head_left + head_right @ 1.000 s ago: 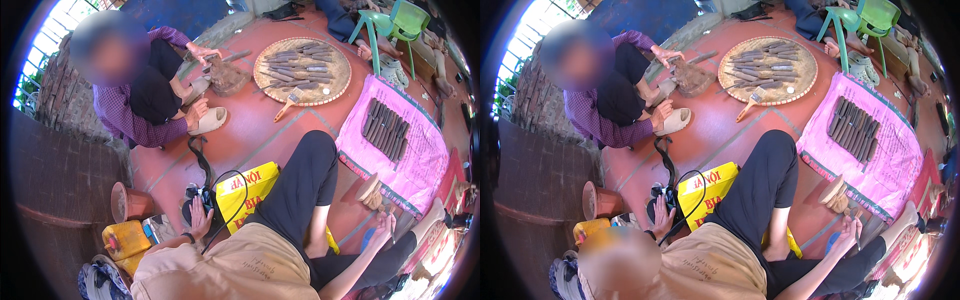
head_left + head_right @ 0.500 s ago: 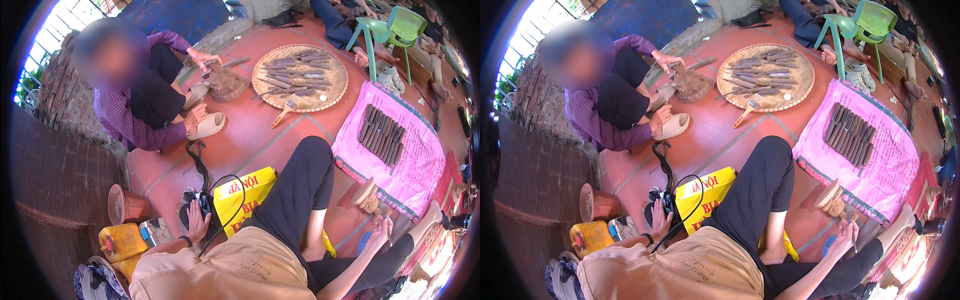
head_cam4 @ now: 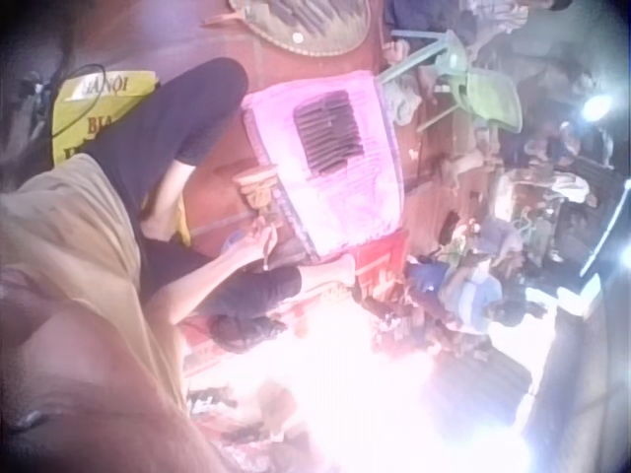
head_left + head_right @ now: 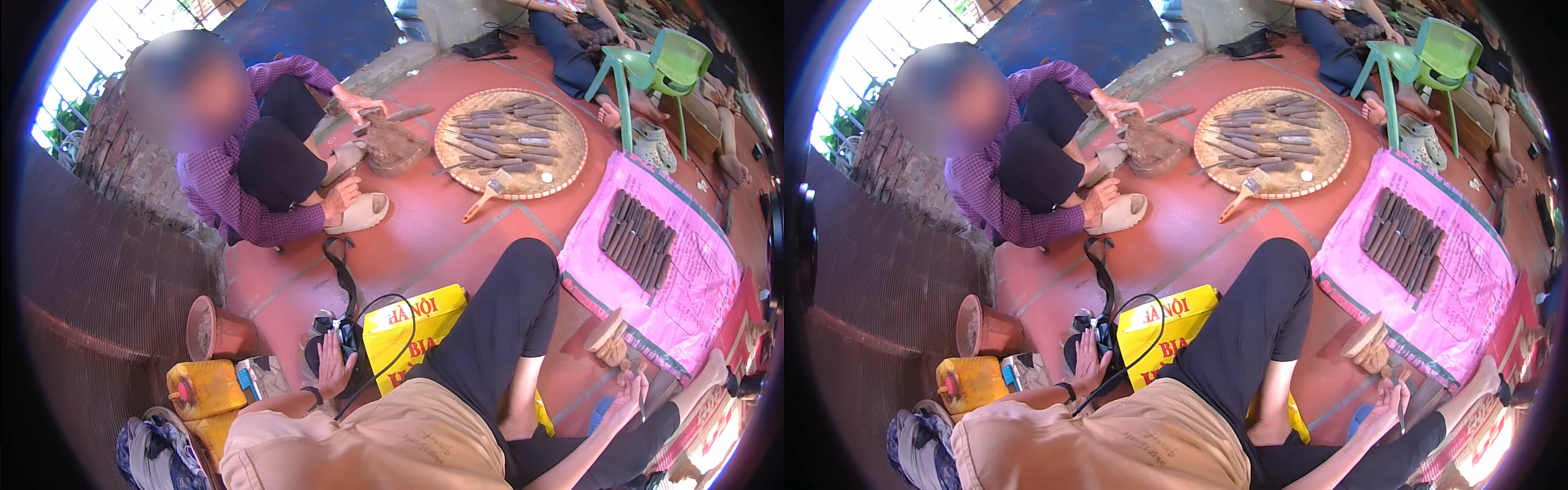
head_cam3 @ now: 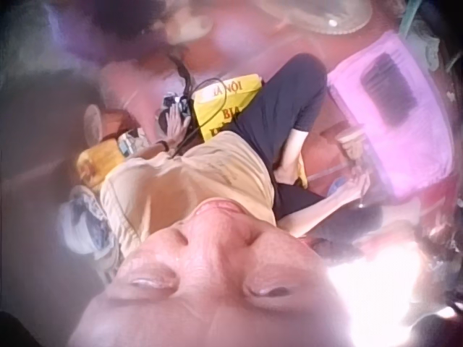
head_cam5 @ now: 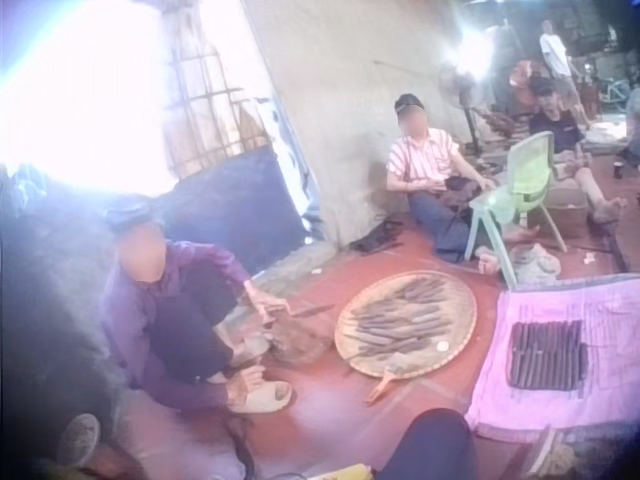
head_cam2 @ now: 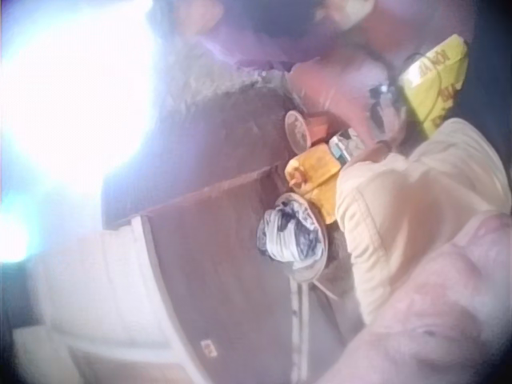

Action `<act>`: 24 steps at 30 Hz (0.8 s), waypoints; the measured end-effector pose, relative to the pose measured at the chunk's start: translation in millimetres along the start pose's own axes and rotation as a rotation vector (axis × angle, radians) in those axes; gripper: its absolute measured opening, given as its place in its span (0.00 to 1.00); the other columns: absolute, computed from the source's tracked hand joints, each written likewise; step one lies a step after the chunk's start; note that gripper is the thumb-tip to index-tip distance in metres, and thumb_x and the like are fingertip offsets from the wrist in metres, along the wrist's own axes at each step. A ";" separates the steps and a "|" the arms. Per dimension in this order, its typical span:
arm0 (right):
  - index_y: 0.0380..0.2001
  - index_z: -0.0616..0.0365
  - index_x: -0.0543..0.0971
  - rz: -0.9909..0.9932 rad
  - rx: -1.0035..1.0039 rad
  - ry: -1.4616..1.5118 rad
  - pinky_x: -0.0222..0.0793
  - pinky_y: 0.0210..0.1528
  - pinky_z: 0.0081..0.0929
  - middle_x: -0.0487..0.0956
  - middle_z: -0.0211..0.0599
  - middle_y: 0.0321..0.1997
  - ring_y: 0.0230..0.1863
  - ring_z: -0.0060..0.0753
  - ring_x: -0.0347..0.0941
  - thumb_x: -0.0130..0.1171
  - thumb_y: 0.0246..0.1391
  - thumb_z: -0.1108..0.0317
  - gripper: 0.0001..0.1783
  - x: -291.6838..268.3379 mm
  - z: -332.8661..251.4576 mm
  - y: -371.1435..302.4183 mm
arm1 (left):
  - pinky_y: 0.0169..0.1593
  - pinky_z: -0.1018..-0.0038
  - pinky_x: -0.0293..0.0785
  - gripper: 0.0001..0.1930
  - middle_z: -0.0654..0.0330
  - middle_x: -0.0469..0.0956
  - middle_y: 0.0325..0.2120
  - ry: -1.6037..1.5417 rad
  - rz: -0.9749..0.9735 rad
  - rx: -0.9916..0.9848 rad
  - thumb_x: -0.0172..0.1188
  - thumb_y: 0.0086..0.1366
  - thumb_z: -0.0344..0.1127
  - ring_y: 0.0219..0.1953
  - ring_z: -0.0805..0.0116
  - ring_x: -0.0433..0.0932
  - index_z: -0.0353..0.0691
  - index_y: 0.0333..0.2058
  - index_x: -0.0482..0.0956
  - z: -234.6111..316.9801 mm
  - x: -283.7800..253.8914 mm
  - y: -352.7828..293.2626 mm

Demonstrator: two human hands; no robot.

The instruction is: The person sits on the floor and uses a small carving knife to shape a piece of wood. They hold the wood in their left hand and carefully carve it with their right hand, occasionally adjusting their grip. Other people are visible in the background performing similar tasks.

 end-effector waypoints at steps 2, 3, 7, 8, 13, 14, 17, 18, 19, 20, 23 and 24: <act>0.44 0.67 0.73 -0.004 0.003 0.001 0.72 0.47 0.37 0.76 0.53 0.40 0.41 0.46 0.75 0.54 0.57 0.76 0.11 4.1 -1.1 -1.3 | 0.71 0.53 0.35 0.41 0.40 0.48 0.67 -0.004 0.010 0.000 0.51 0.66 0.51 0.71 0.47 0.42 0.28 0.66 0.47 -1.0 -1.9 -1.8; 0.44 0.67 0.73 -0.011 0.008 0.004 0.72 0.47 0.37 0.76 0.53 0.40 0.41 0.46 0.75 0.54 0.57 0.76 0.12 6.2 -1.2 -0.9 | 0.71 0.53 0.35 0.41 0.40 0.48 0.67 -0.002 0.009 -0.007 0.51 0.66 0.51 0.71 0.47 0.42 0.28 0.66 0.47 -1.1 -3.6 -4.3; 0.44 0.67 0.73 -0.012 0.010 -0.002 0.72 0.47 0.37 0.76 0.53 0.40 0.41 0.46 0.75 0.54 0.57 0.76 0.12 6.8 -0.9 -1.4 | 0.71 0.53 0.35 0.41 0.40 0.48 0.67 -0.003 0.009 -0.009 0.51 0.66 0.51 0.71 0.47 0.42 0.28 0.66 0.47 0.5 -7.0 -6.1; 0.44 0.67 0.73 -0.010 0.007 0.002 0.72 0.47 0.37 0.76 0.53 0.40 0.41 0.46 0.75 0.54 0.57 0.76 0.12 7.1 -1.2 -1.0 | 0.71 0.53 0.35 0.41 0.40 0.48 0.67 -0.003 0.010 -0.007 0.51 0.66 0.51 0.71 0.47 0.42 0.28 0.66 0.47 0.6 -6.9 -5.5; 0.44 0.67 0.73 -0.002 -0.004 -0.007 0.72 0.47 0.36 0.76 0.52 0.40 0.40 0.46 0.75 0.54 0.57 0.76 0.12 5.8 -3.9 -3.0 | 0.71 0.53 0.35 0.41 0.40 0.47 0.68 -0.007 0.009 -0.002 0.50 0.66 0.52 0.71 0.47 0.42 0.28 0.67 0.46 -2.3 -0.4 -3.1; 0.44 0.67 0.73 -0.003 -0.001 -0.006 0.72 0.47 0.36 0.76 0.52 0.40 0.40 0.46 0.75 0.54 0.57 0.76 0.12 5.9 -4.5 -3.7 | 0.71 0.53 0.35 0.41 0.40 0.47 0.68 -0.005 0.006 -0.004 0.50 0.66 0.52 0.72 0.47 0.42 0.28 0.67 0.46 -2.1 -0.5 -3.2; 0.44 0.67 0.73 0.001 -0.001 -0.007 0.72 0.47 0.36 0.76 0.52 0.40 0.40 0.46 0.75 0.54 0.57 0.76 0.12 8.7 -7.9 -6.0 | 0.71 0.53 0.35 0.41 0.40 0.47 0.68 0.001 0.001 -0.010 0.50 0.66 0.52 0.72 0.48 0.42 0.28 0.67 0.46 -1.3 -1.8 -4.2; 0.44 0.67 0.73 0.002 0.003 -0.005 0.72 0.47 0.36 0.76 0.52 0.40 0.40 0.46 0.75 0.54 0.57 0.76 0.12 10.2 -8.8 -7.4 | 0.71 0.53 0.35 0.41 0.40 0.47 0.68 0.005 0.001 -0.014 0.50 0.66 0.52 0.72 0.48 0.42 0.28 0.67 0.46 -1.4 -3.3 -6.0; 0.44 0.67 0.73 0.001 0.006 -0.006 0.72 0.47 0.36 0.76 0.52 0.40 0.40 0.46 0.75 0.54 0.57 0.76 0.12 11.6 -8.4 -7.6 | 0.71 0.53 0.35 0.41 0.40 0.47 0.68 0.009 0.001 -0.018 0.50 0.67 0.52 0.72 0.48 0.42 0.28 0.66 0.46 -1.8 -4.3 -7.9; 0.44 0.67 0.73 -0.001 0.013 -0.006 0.72 0.47 0.36 0.76 0.52 0.40 0.40 0.46 0.75 0.54 0.57 0.76 0.12 11.2 -7.7 -7.5 | 0.71 0.53 0.35 0.41 0.40 0.47 0.68 0.010 0.000 -0.020 0.50 0.67 0.52 0.72 0.48 0.42 0.28 0.66 0.46 -2.7 -4.6 -9.9; 0.44 0.67 0.73 0.012 0.001 0.000 0.71 0.47 0.36 0.76 0.52 0.40 0.40 0.46 0.75 0.54 0.57 0.76 0.12 10.9 -11.1 -9.0 | 0.71 0.53 0.35 0.41 0.40 0.47 0.67 0.002 0.002 -0.001 0.49 0.67 0.52 0.72 0.48 0.42 0.28 0.66 0.46 -0.7 -2.7 -3.4; 0.44 0.67 0.73 0.013 0.001 0.000 0.71 0.47 0.36 0.76 0.52 0.40 0.40 0.46 0.75 0.55 0.57 0.76 0.12 11.5 -11.7 -9.5 | 0.71 0.53 0.35 0.41 0.40 0.47 0.68 0.001 0.002 -0.001 0.49 0.67 0.52 0.72 0.48 0.42 0.28 0.66 0.46 -0.7 -2.6 -3.4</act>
Point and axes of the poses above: each hand's wrist, its own y-axis towards the middle knuckle, its own x-axis out of the palm, z = x × y, the point moved 5 cm from there along y, towards the middle knuckle
